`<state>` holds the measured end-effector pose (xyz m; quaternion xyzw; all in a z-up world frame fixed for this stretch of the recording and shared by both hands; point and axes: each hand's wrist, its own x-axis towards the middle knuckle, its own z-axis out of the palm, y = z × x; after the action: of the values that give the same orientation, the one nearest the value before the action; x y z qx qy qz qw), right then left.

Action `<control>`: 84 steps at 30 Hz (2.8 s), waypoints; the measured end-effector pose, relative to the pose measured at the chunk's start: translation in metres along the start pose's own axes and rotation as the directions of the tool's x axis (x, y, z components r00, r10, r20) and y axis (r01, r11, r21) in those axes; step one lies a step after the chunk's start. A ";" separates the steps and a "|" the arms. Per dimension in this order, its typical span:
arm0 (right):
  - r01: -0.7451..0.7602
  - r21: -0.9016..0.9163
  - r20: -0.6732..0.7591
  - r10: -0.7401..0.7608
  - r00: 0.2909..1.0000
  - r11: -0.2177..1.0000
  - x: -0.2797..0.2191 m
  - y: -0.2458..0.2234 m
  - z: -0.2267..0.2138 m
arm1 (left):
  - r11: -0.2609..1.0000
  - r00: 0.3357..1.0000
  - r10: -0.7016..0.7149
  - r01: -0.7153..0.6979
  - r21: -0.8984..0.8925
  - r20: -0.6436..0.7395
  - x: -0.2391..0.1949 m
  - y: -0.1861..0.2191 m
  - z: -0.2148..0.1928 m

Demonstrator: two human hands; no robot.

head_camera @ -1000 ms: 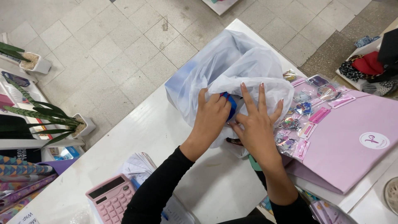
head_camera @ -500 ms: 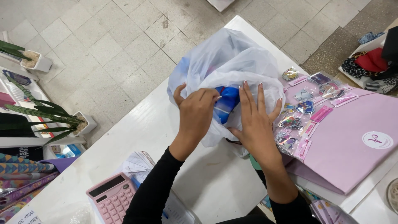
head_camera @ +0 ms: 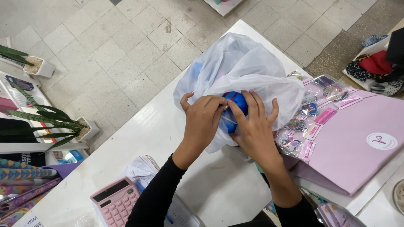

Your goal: Inspecting a pencil case and recording details on a notepad at a checkout counter

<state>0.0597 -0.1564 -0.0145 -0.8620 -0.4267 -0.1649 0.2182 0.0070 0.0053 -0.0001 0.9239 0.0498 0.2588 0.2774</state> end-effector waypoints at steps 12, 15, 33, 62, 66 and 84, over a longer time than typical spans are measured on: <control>-0.126 0.102 -0.035 0.131 0.991 0.987 -0.005 0.004 -0.017 | 0.894 0.970 0.185 -0.232 0.383 0.156 -0.027 -0.002 -0.033; -0.136 0.093 -0.012 0.137 0.990 0.986 -0.006 0.008 -0.016 | 0.905 0.959 0.140 -0.225 0.362 0.246 -0.027 0.003 -0.042; -0.216 0.135 0.004 0.217 0.976 0.967 -0.007 0.006 -0.037 | 0.899 0.919 0.335 -0.378 0.221 0.208 -0.033 0.009 -0.037; 0.221 0.495 -0.286 -0.082 0.955 0.840 -0.061 -0.036 -0.068 | 0.875 0.938 0.250 -0.325 -0.359 -0.241 -0.105 0.059 -0.107; 0.279 0.481 -0.118 -0.254 0.960 0.831 -0.069 -0.064 -0.096 | 0.888 0.986 -0.062 -0.015 -0.460 -0.152 -0.178 0.060 -0.128; 0.483 0.443 -0.081 -0.503 0.861 0.755 -0.178 -0.207 -0.094 | 0.536 0.764 -0.609 0.196 -0.821 -0.215 -0.332 0.146 -0.150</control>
<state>-0.2199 -0.2109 0.0302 -0.6483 -0.6692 -0.0950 0.3505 -0.3624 -0.1230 0.0355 0.5850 0.2231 0.4002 0.6692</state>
